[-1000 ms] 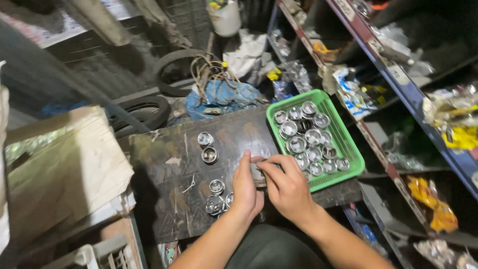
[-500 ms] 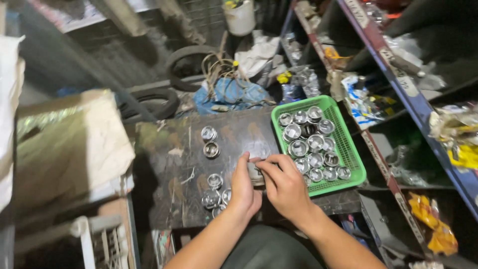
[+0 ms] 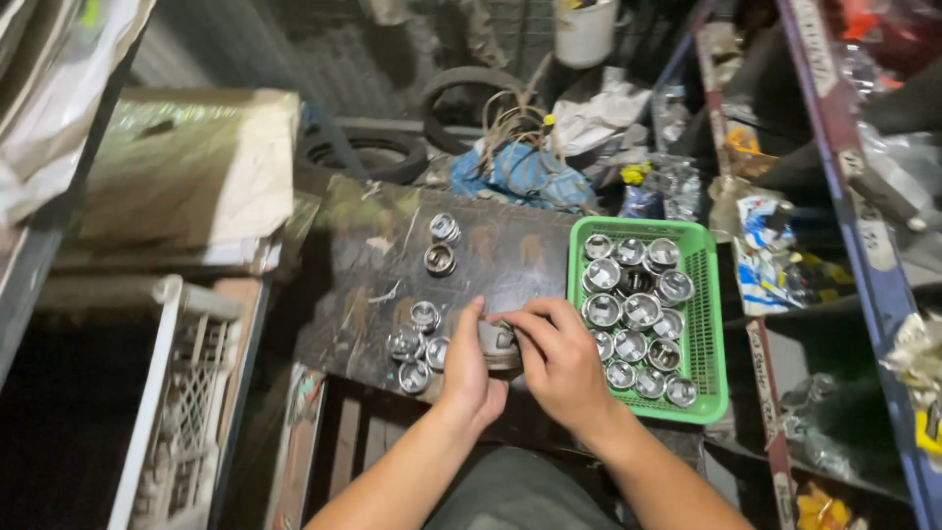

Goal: Cleaning and inspecting motorcycle engine pistons on a workbench.

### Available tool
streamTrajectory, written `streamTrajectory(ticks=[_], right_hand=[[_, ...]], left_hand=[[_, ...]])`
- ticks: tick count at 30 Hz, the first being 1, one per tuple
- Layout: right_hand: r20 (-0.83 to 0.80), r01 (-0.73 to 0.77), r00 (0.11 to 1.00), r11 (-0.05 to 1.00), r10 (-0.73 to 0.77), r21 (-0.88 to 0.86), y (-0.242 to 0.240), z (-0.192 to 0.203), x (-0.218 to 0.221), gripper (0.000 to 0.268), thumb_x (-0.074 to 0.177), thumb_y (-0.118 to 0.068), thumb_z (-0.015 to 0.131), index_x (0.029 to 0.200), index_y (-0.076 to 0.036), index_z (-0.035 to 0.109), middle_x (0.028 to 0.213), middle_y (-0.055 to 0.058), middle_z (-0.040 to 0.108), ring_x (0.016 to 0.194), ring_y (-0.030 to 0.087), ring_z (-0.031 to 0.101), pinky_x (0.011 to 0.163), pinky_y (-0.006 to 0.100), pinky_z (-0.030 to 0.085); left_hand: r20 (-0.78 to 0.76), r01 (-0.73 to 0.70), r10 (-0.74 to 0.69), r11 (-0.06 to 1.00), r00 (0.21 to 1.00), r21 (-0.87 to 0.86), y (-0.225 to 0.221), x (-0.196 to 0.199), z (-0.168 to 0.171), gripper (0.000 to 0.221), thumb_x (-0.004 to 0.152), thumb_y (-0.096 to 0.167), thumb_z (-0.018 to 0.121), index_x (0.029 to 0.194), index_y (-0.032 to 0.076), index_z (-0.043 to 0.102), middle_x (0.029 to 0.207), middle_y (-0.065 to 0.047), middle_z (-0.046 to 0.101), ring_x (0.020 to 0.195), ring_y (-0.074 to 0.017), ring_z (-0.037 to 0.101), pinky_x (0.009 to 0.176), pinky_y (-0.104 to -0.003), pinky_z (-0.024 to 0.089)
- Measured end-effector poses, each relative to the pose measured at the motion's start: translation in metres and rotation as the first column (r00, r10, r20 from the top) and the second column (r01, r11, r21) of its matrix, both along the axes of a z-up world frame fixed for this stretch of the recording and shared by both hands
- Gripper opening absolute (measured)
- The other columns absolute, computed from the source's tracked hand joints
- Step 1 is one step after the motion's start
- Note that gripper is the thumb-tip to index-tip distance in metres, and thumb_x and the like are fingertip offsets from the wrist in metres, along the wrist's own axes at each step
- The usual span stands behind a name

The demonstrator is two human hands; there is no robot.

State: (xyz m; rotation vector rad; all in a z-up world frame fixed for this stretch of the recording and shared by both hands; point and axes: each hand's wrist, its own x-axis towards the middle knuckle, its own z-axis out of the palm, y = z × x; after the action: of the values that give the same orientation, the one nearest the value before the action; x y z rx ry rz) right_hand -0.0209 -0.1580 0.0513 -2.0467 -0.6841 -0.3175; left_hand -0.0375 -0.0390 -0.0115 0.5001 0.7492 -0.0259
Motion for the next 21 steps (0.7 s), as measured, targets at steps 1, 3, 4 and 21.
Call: streamTrajectory(ticks=[1, 3, 4, 21], right_hand=[[-0.004, -0.027, 1.000, 1.000, 0.027, -0.001, -0.003, -0.004, -0.007, 0.024, 0.082, 0.006, 0.066, 0.103, -0.002, 0.074, 0.102, 0.010, 0.064, 0.083, 0.023, 0.062, 0.073, 0.031, 0.052], [-0.002, -0.052, 0.999, 0.999, 0.053, 0.005, -0.006, -0.011, -0.021, 0.026, 0.081, 0.006, 0.066, 0.106, -0.001, 0.072, 0.105, 0.011, 0.064, 0.087, 0.025, 0.064, 0.077, 0.032, 0.054], [0.001, -0.076, 0.997, 0.997, 0.076, 0.006, -0.008, -0.012, -0.022, 0.026, 0.081, 0.006, 0.066, 0.106, -0.001, 0.072, 0.105, 0.011, 0.064, 0.087, 0.025, 0.064, 0.077, 0.032, 0.054], [0.007, -0.109, 0.994, 0.991, 0.110, -0.076, 0.025, -0.019, -0.028, 0.023, 0.081, 0.000, 0.068, 0.104, -0.003, 0.072, 0.103, 0.010, 0.066, 0.085, 0.025, 0.064, 0.075, 0.033, 0.054]], left_hand=[[-0.004, -0.027, 0.027, 1.000, 1.000, -0.001, -0.002, 0.000, 0.000, 0.026, 0.102, 0.033, 0.058, 0.099, 0.007, 0.062, 0.088, -0.005, 0.062, 0.075, -0.0141, 0.056, 0.068, -0.028, 0.045], [-0.043, -0.018, 0.015, 0.998, 0.999, -0.061, 0.000, 0.000, 0.001, 0.040, 0.100, 0.042, 0.058, 0.095, 0.003, 0.066, 0.092, -0.010, 0.065, 0.082, -0.0179, 0.058, 0.076, -0.031, 0.048], [-0.040, -0.041, 0.038, 0.997, 0.998, -0.060, 0.000, 0.000, 0.001, 0.040, 0.100, 0.042, 0.058, 0.095, 0.003, 0.066, 0.092, -0.010, 0.065, 0.082, -0.0179, 0.058, 0.076, -0.031, 0.048], [-0.019, 0.130, -0.134, 0.979, 0.991, -0.159, 0.042, 0.021, -0.002, 0.045, 0.093, 0.049, 0.058, 0.106, 0.006, 0.060, 0.079, -0.014, 0.062, 0.071, -0.0250, 0.061, 0.066, -0.034, 0.050]])
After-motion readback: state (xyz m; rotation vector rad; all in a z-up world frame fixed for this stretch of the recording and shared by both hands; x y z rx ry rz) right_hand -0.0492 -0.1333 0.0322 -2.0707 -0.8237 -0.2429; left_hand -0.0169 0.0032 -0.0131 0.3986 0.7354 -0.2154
